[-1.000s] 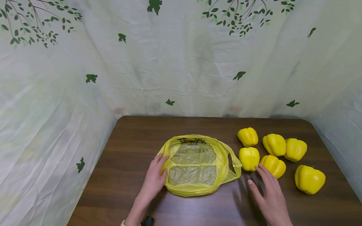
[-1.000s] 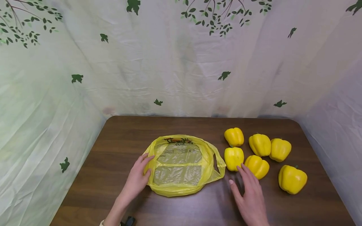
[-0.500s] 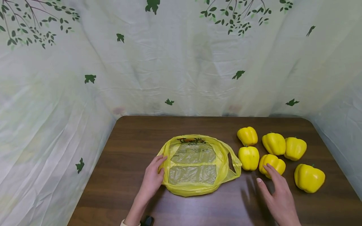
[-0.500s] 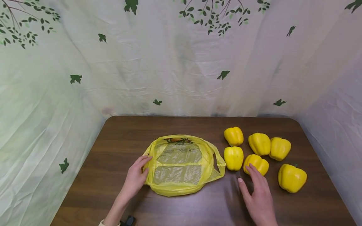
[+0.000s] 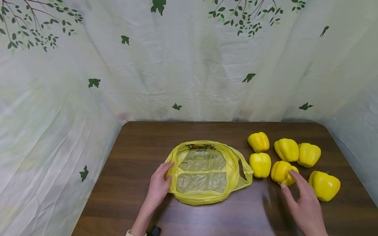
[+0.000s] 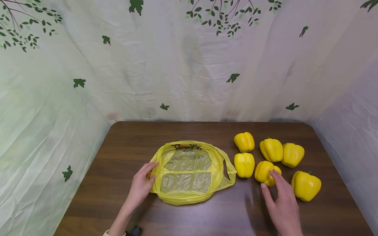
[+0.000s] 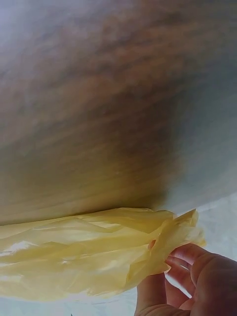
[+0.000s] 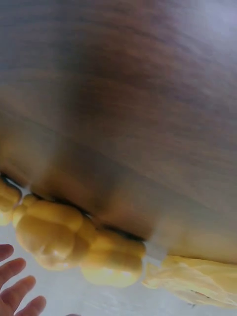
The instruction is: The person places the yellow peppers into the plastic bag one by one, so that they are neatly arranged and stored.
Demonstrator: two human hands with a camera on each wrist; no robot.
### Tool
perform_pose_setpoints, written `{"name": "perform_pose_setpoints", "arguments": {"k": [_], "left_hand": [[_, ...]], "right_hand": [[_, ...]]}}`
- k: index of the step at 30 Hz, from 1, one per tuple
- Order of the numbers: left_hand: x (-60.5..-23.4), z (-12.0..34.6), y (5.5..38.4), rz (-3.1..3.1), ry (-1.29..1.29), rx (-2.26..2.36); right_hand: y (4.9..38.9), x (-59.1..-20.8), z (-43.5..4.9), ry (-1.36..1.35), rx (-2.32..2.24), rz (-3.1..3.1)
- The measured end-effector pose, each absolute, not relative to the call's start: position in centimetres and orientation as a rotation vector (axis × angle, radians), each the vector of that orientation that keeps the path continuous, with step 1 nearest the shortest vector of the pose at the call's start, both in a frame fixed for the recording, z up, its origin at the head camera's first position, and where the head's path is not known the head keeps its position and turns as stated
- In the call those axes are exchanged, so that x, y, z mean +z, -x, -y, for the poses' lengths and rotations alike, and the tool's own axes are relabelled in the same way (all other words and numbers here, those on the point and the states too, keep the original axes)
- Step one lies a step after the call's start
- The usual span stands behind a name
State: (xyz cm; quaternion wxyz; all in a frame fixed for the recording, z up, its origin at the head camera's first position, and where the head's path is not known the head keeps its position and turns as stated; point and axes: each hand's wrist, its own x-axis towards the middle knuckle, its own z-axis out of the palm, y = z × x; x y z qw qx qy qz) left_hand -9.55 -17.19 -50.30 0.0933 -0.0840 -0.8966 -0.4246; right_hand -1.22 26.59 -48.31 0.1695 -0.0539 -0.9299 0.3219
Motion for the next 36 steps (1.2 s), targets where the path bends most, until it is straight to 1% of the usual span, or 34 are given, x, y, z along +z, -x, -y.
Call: {"name": "perform_pose_setpoints", "arguments": {"k": [13, 29, 36], "left_hand": [[-50.5, 17.3, 9.6, 2.634, 0.195, -1.337], [-50.7, 17.2, 9.5, 2.608, 0.170, -1.372], [-50.7, 17.2, 9.6, 2.594, 0.182, -1.374]], "right_hand": [[0.6, -48.2, -28.8, 0.332, 0.823, 2.695], [0.6, -48.7, -32.8, 0.226, 0.770, 2.601], [1.0, -48.5, -34.2, 0.384, 0.737, 2.630]]}}
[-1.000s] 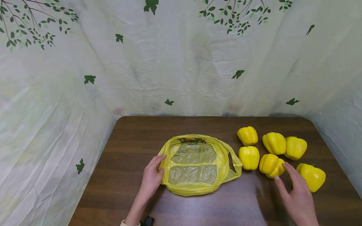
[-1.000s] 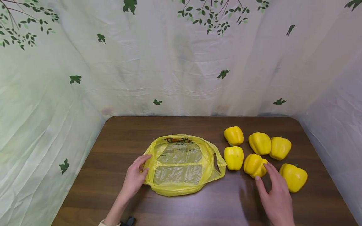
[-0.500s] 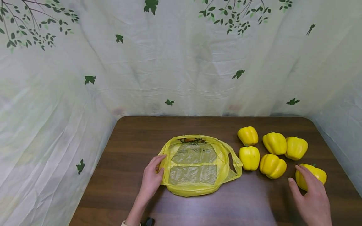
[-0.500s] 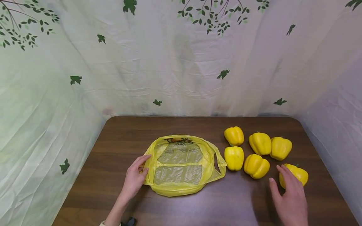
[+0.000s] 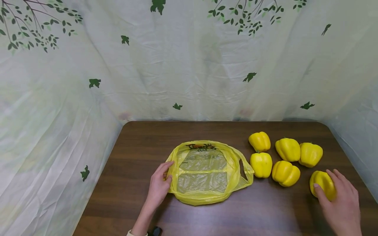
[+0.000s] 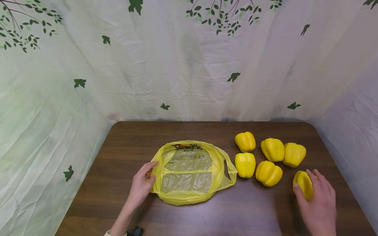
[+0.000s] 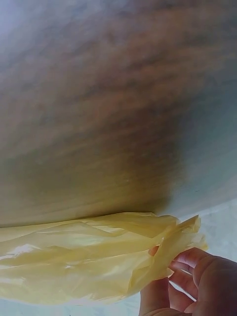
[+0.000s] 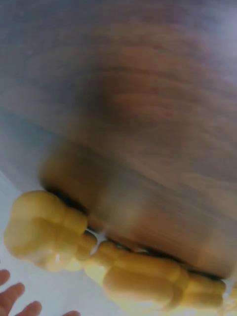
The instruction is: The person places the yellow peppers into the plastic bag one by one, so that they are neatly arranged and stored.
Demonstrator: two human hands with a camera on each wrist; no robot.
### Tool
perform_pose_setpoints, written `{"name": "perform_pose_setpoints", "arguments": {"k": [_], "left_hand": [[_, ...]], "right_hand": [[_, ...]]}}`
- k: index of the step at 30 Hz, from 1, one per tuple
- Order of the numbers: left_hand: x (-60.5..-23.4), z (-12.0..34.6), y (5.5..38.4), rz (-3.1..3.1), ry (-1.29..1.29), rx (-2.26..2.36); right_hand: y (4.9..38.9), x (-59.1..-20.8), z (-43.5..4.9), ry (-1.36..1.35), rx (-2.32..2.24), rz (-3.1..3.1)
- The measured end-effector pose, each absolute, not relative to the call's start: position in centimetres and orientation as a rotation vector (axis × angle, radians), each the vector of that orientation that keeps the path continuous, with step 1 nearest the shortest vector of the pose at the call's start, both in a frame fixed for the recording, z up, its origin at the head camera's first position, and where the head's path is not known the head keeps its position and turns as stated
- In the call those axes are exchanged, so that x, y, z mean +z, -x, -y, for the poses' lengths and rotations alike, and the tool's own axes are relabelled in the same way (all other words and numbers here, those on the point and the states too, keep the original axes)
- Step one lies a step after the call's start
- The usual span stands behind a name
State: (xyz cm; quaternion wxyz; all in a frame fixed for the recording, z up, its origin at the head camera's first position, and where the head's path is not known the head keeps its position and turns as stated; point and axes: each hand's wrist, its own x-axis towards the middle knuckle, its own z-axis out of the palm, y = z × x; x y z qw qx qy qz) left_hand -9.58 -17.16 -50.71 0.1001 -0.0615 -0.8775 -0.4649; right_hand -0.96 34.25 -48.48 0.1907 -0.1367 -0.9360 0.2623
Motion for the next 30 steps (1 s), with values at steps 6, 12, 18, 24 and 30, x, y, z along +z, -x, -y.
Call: {"name": "perform_pose_setpoints", "arguments": {"k": [6, 12, 18, 24, 30], "left_hand": [[-50.8, 17.2, 9.5, 2.603, 0.155, -1.377], [-50.8, 17.2, 9.4, 2.600, 0.155, -1.378], [-50.7, 17.1, 9.5, 2.600, 0.147, -1.377], [-50.4, 17.1, 9.5, 2.606, 0.137, -1.378], [-50.4, 17.2, 9.5, 2.610, 0.134, -1.378]], "right_hand": [[1.6, -48.4, -35.2, 0.518, 0.727, 2.718], [2.1, -48.9, -36.0, 0.586, 0.768, 2.762], [2.6, -49.7, -36.6, 0.707, 0.842, 2.805], [2.8, -49.9, -37.1, 0.822, 0.934, 2.845], [2.9, -49.8, -37.2, 0.972, 1.040, 2.856]]}}
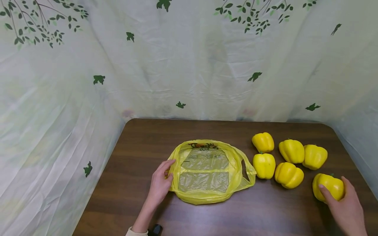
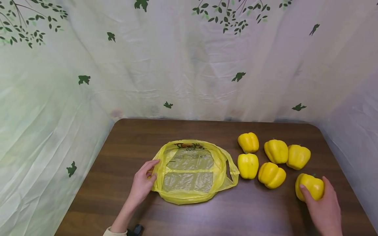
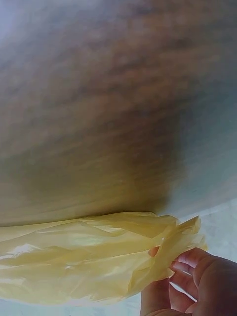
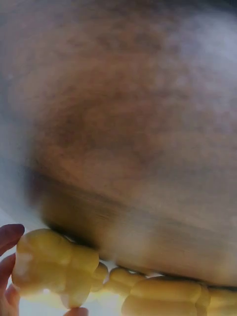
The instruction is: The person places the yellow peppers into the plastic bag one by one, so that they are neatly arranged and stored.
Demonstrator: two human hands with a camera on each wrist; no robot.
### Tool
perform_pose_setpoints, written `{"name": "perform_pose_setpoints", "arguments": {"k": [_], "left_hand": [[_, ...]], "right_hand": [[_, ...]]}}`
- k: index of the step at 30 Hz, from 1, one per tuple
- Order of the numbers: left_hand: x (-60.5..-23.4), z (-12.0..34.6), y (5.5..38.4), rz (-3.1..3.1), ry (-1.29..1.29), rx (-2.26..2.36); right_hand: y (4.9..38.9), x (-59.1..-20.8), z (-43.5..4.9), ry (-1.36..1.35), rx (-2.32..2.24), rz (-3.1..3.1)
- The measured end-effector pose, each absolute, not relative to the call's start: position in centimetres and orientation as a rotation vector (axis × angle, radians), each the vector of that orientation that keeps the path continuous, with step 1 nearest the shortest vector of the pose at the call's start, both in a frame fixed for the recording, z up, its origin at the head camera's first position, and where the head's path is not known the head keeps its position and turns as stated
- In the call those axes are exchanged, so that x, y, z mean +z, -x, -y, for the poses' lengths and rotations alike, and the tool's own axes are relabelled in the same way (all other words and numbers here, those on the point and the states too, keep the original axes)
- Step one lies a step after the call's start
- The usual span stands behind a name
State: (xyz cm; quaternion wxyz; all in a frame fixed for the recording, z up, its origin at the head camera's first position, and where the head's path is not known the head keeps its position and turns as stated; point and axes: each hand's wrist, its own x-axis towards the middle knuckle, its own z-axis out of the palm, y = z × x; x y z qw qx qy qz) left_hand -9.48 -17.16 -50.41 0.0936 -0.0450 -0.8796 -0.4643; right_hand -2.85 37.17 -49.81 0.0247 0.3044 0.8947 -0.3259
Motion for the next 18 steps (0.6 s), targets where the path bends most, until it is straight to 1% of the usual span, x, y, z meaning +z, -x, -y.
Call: {"name": "perform_pose_setpoints", "arguments": {"k": [9, 18], "left_hand": [[-50.57, 17.13, 9.62, 2.607, 0.145, -1.385], [-50.53, 17.15, 9.45, 2.619, 0.121, -1.402]], "right_hand": [[3.11, -50.07, -37.33, -1.156, -1.140, -2.573], [3.06, -50.56, -37.50, -1.214, -1.241, -2.519]]}}
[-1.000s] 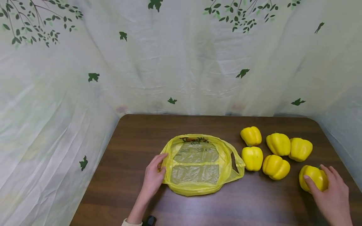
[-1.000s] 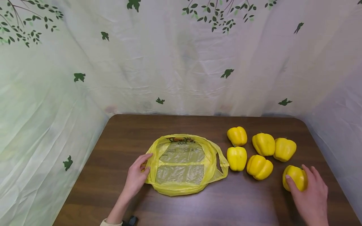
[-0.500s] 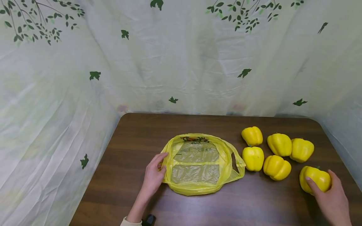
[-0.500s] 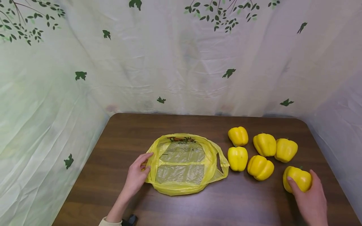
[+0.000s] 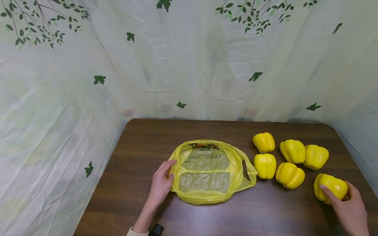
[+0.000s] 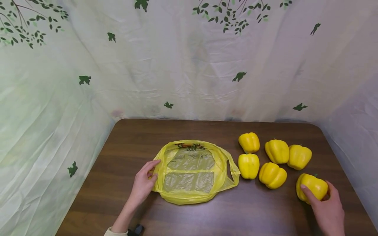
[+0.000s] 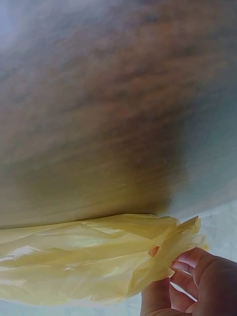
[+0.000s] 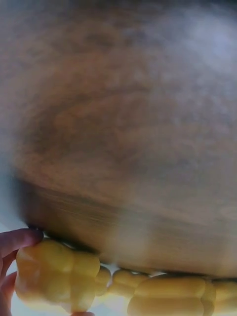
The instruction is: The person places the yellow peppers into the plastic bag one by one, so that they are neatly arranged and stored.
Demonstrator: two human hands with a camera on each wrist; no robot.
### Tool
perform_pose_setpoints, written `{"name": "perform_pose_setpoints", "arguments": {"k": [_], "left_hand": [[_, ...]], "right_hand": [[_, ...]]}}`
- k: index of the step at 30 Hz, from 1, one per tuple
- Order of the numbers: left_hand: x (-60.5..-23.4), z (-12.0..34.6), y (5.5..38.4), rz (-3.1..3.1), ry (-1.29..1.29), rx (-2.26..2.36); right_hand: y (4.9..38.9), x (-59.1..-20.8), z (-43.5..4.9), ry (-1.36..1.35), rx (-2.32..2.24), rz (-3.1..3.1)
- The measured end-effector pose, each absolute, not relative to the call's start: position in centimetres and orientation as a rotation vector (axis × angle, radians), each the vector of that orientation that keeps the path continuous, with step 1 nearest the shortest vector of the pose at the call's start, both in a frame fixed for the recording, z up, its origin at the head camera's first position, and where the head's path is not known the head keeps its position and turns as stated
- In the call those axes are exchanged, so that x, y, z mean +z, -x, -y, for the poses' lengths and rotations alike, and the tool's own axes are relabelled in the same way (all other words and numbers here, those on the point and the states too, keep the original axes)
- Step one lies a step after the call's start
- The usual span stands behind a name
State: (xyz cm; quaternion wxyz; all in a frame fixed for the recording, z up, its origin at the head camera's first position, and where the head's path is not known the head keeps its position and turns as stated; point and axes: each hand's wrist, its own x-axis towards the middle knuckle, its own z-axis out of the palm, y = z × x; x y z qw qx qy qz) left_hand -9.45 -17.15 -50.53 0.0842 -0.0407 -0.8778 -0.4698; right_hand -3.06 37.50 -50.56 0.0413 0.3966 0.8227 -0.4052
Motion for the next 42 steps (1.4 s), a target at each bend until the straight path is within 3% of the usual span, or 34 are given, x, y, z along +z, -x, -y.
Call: {"name": "perform_pose_setpoints", "arguments": {"k": [22, 42], "left_hand": [[-51.1, 17.3, 9.2, 2.607, 0.116, -1.389], [-51.0, 17.3, 9.4, 2.596, 0.122, -1.399]], "right_hand": [[2.5, -50.6, -37.3, -1.313, -1.235, -2.530], [2.8, -48.2, -34.9, -1.279, -1.295, -2.757]]}}
